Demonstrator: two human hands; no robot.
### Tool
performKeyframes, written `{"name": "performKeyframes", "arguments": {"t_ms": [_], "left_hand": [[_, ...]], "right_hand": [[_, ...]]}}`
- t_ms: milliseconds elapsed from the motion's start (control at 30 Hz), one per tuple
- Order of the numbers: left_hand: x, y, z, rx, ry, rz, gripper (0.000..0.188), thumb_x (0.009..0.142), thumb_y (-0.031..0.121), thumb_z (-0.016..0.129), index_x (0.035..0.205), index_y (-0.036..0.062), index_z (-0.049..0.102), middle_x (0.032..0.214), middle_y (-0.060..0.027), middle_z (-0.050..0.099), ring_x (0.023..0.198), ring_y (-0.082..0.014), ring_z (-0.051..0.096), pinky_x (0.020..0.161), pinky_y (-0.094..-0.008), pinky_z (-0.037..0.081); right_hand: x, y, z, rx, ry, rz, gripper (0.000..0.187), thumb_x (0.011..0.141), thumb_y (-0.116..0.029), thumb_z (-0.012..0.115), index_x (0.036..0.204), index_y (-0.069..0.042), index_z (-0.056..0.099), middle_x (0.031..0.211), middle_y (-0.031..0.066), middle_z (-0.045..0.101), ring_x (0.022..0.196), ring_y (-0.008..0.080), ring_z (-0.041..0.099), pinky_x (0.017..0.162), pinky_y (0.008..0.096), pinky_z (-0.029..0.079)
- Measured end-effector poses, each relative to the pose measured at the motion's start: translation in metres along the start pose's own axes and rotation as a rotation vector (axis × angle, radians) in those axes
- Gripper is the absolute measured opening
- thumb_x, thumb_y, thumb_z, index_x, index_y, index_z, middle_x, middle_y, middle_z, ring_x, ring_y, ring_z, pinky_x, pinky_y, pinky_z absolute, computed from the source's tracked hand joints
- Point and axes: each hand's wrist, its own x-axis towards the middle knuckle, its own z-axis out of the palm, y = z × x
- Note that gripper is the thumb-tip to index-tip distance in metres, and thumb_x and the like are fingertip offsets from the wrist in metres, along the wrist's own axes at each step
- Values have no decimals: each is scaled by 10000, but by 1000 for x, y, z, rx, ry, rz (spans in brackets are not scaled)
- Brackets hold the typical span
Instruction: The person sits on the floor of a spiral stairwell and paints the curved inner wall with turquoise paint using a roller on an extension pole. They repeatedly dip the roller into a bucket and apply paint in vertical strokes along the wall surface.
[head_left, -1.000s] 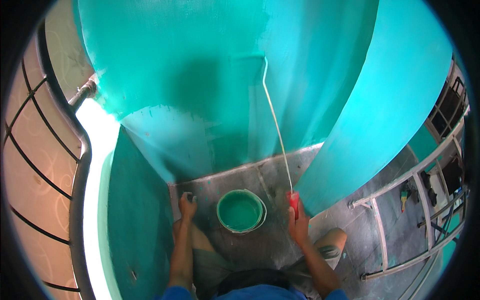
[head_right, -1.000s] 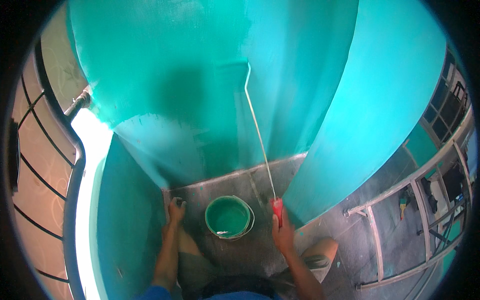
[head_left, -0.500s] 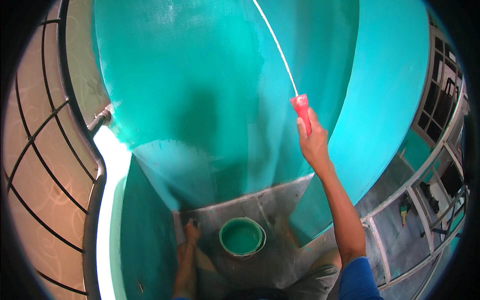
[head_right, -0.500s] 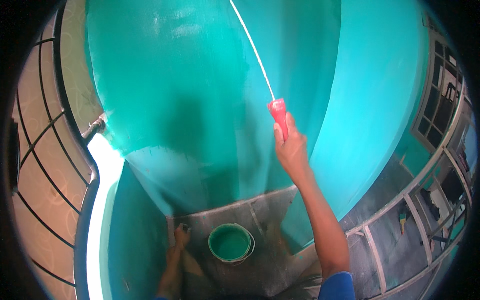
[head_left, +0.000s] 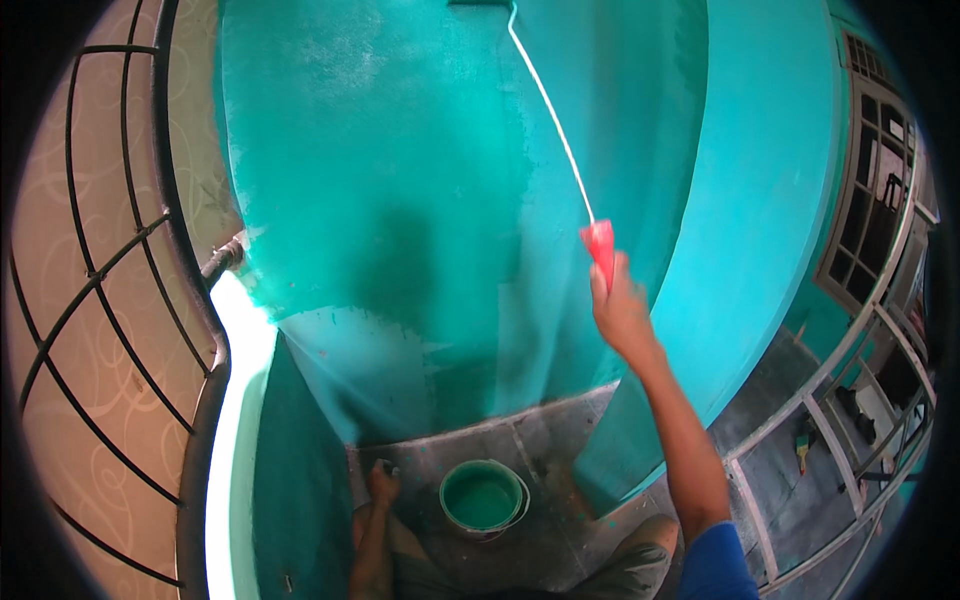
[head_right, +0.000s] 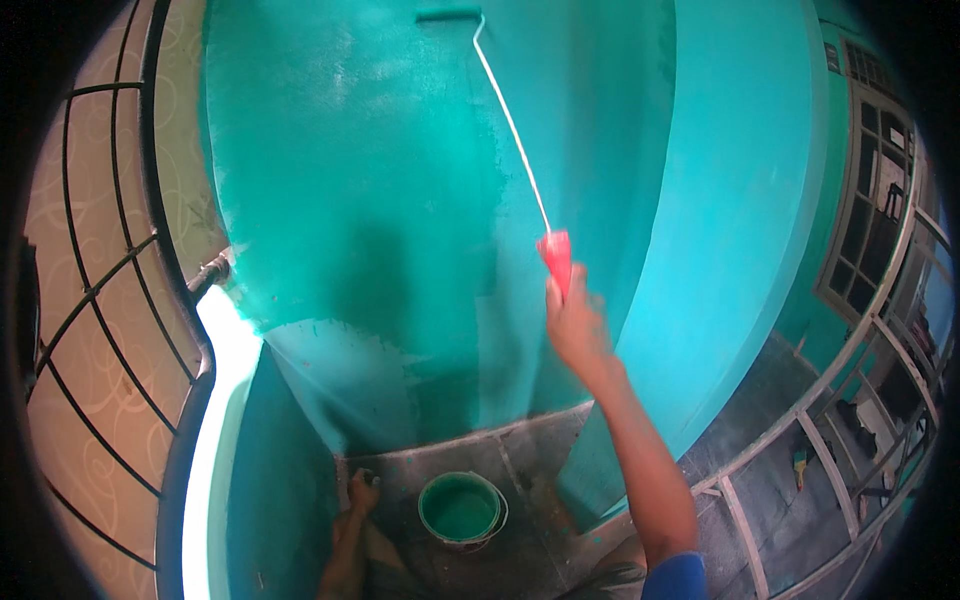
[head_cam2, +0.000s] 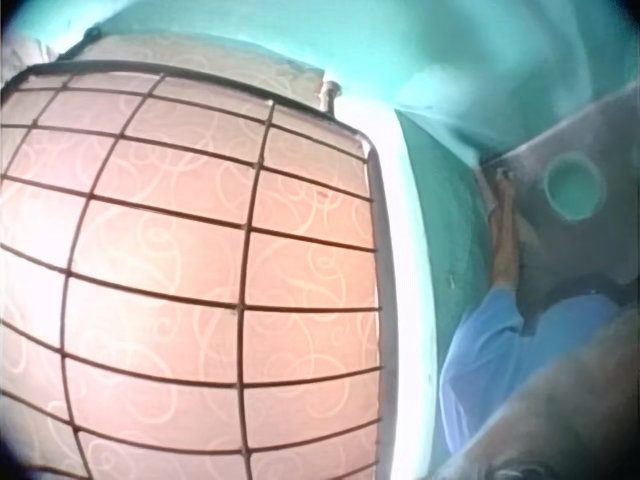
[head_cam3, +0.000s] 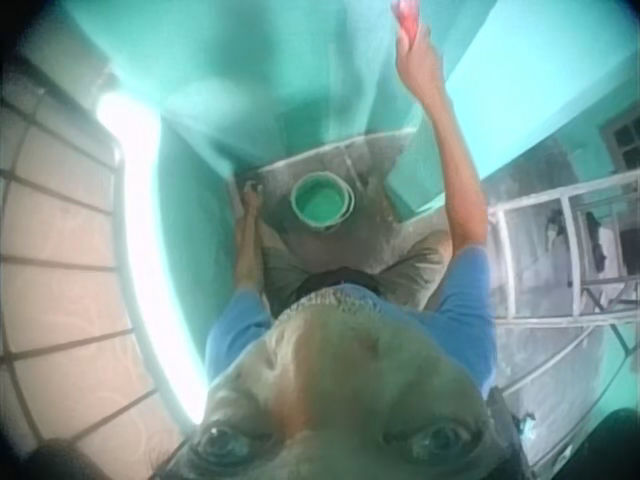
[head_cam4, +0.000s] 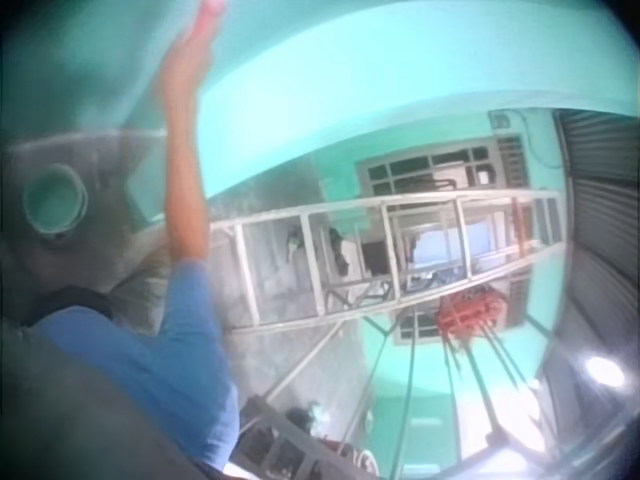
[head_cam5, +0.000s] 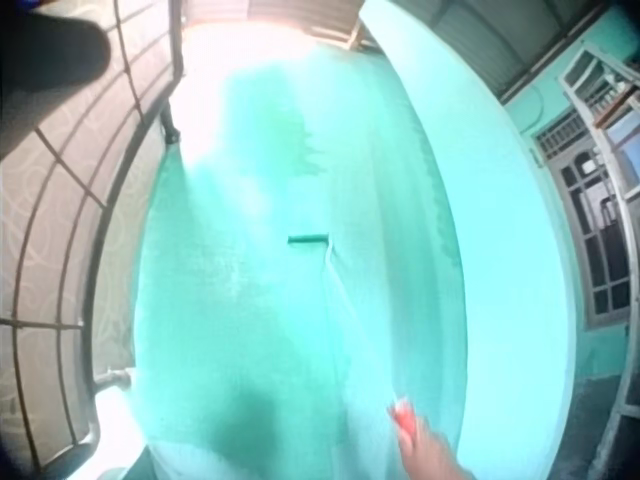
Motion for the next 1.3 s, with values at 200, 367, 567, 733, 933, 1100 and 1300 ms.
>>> {"name": "performKeyframes", "arguments": {"t_ms": [200, 367, 567, 733, 933, 1100, 1300], "left_hand": [[0, -10, 1, 5, 60, 92, 204, 728, 89, 658, 894, 11, 572, 822, -182, 623, 810, -345, 615, 722, -405, 478], [7, -13, 4, -46, 55, 121, 219, 724, 88, 656, 902, -2, 565, 831, -187, 615, 808, -352, 608, 723, -404, 474], [-2, -9, 2, -51, 84, 131, 222, 743, 91, 649, 933, 4, 574, 854, -184, 615, 832, -347, 606, 740, -392, 472], [-3, 12, 2, -72, 106, 119, 227, 764, 102, 651, 963, 16, 586, 889, -171, 631, 858, -332, 614, 757, -375, 473], [-2, 80, 9, -285, 18, 133, 213, 804, 101, 613, 1007, 37, 601, 956, -158, 641, 881, -258, 633, 760, -346, 491], [-21, 198, 23, -643, -339, 263, 307, 929, 240, 522, 1152, 31, 545, 1047, -101, 602, 871, -184, 605, 791, -305, 493], [-80, 243, 57, -1130, -764, -242, 289, 954, 202, 466, 1174, 17, 496, 1097, -108, 602, 905, -219, 629, 754, -309, 496]], "right_hand": [[-3, -18, 9, -17, -61, 72, 323, 917, -268, 484, 1063, -5, 368, 682, 294, 575, 639, 488, 558, 563, 546, 453], [-136, 22, 49, -7, -278, 295, 414, 904, -257, 504, 1161, 41, 373, 694, 296, 579, 654, 486, 571, 541, 543, 454], [-198, 31, 41, -70, -244, 272, 388, 911, -248, 501, 1139, 52, 410, 674, 293, 574, 613, 484, 571, 495, 526, 453], [-134, 2, 41, 45, -242, 252, 352, 914, -250, 497, 1107, 20, 378, 647, 287, 572, 613, 481, 575, 500, 530, 454], [-237, -1, 69, -62, -408, 404, 379, 904, -262, 515, 1124, 10, 368, 645, 285, 573, 617, 464, 583, 495, 515, 457], [-346, 2, 29, -30, -520, 449, 387, 896, -244, 519, 1151, 20, 396, 700, 290, 578, 647, 471, 580, 536, 510, 459], [-385, -20, -54, 25, -860, 762, 395, 860, -183, 558, 1161, 32, 419, 867, 319, 573, 833, 481, 568, 705, 509, 445]]}}
